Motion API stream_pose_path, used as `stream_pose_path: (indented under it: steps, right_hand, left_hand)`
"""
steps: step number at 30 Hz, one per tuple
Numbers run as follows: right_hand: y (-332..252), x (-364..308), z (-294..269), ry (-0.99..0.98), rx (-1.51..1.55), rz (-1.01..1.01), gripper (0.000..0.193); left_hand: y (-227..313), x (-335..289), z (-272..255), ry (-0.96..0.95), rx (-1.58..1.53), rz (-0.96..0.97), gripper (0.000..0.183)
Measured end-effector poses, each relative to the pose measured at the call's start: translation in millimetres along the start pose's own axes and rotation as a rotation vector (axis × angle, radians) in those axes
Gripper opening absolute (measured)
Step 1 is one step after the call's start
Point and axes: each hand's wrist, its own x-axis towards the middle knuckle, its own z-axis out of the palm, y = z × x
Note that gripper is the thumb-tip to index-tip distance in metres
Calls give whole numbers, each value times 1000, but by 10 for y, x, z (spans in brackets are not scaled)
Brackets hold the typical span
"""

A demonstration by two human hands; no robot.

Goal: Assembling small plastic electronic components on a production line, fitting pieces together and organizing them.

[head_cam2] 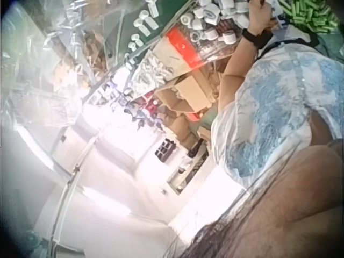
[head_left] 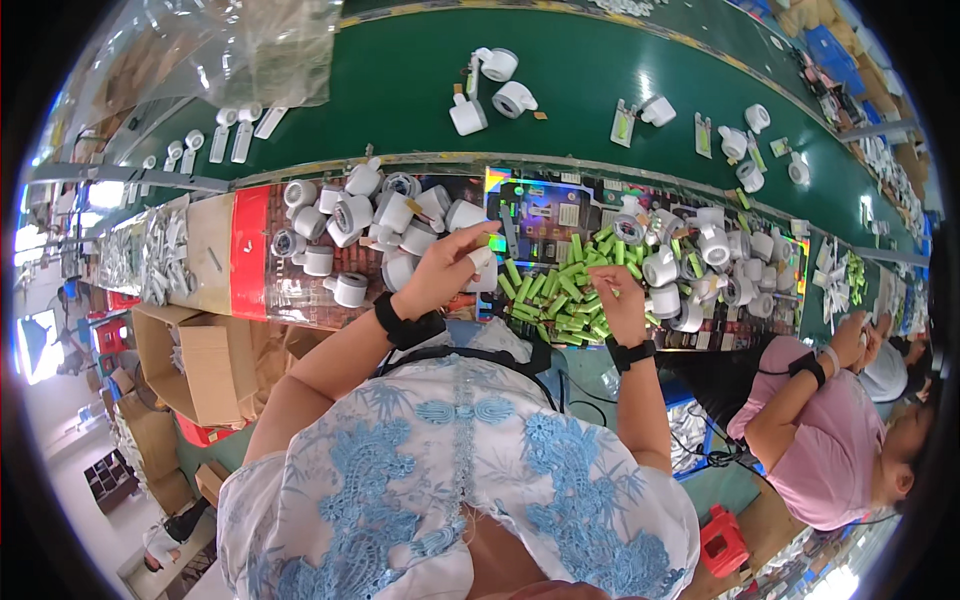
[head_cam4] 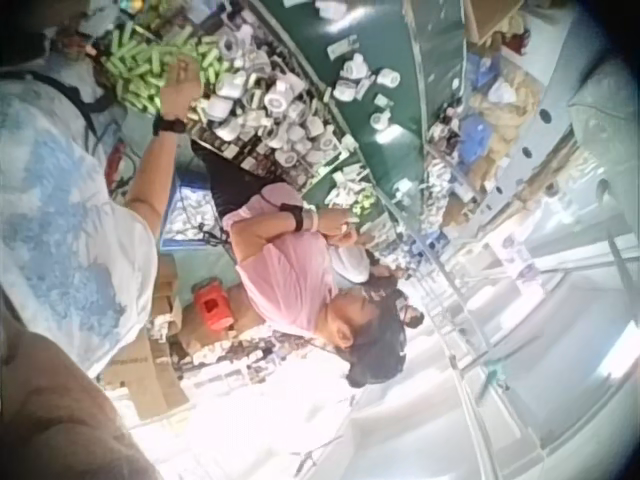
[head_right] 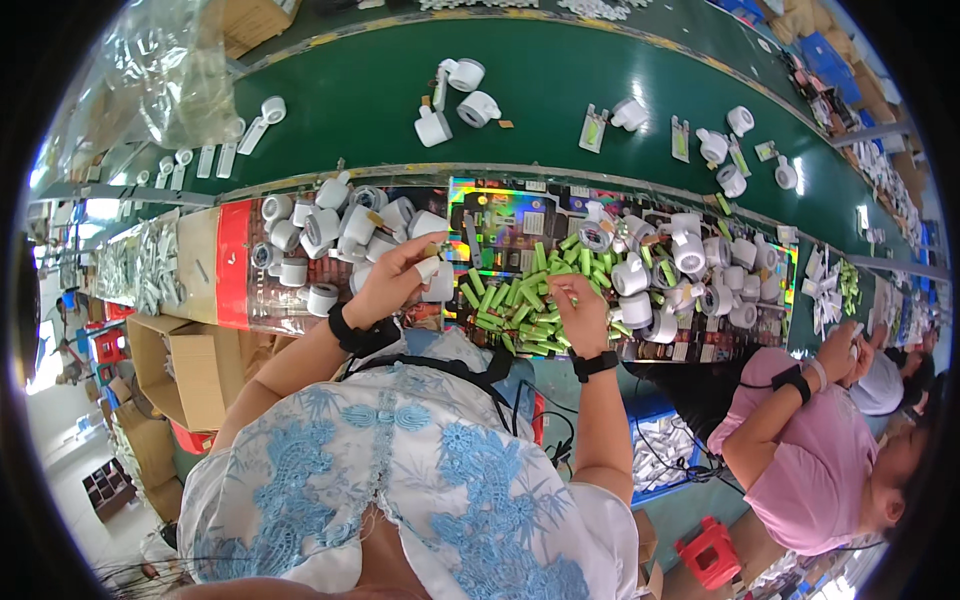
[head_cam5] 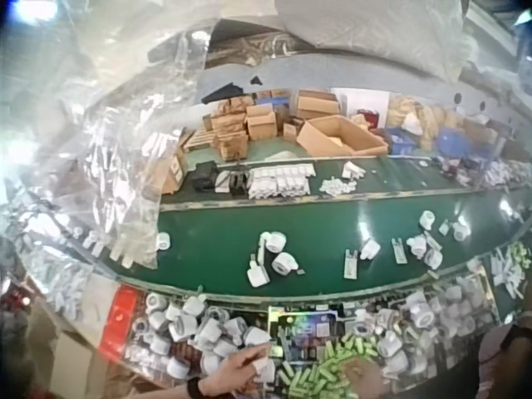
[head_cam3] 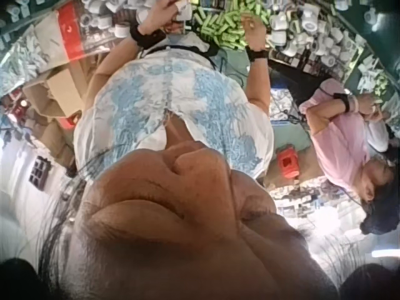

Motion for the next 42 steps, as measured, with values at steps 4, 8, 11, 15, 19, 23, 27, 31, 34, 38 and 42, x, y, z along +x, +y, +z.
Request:
stream_pose_path:
  steps: [4,8,11,15,19,23,27,31,34,38,42]
  right_hand:
    - [-249,247,290,-12,564,-21,8]
    - [-533,540,468,45,517,6,13]
    - [-675,690,589,-112,343,-32,20]
    - [-953,638,673,-275,370,-236,23]
    - [-1182,534,748,-237,531,-23,21]
    - [-1201,514,694,-253,402,16,18]
    - [-1145,489,730,-236,168,-165,15]
    - [-1219,433,731,-221,169,-181,12]
    - [-1293,398,700,-234,123,-184,10]
    - [-1317,369,703,-237,81,-208,9]
    - [-1330,383,674,-237,5,-294,9]
  left_hand:
    - [-11,-33,-1,49,199,137,49]
    - [25,4,-21,80,378,312,57]
    - [53,43,-41,53,220,303,52]
    - [103,31,-112,21,-101,33,29]
    - [-33,58,-203,18,-73,57,20]
    - [26,55,-186,119,-233,26,17]
    - [71,46,-202,54,-203,-25,19]
    - [56,13,-179,22,-241,3,21]
    - [24,-11,-185,22,-241,1,21]
    - [50,-48,-187,14,-192,12,20]
    - [60,-84,-202,35,-18,68,20]
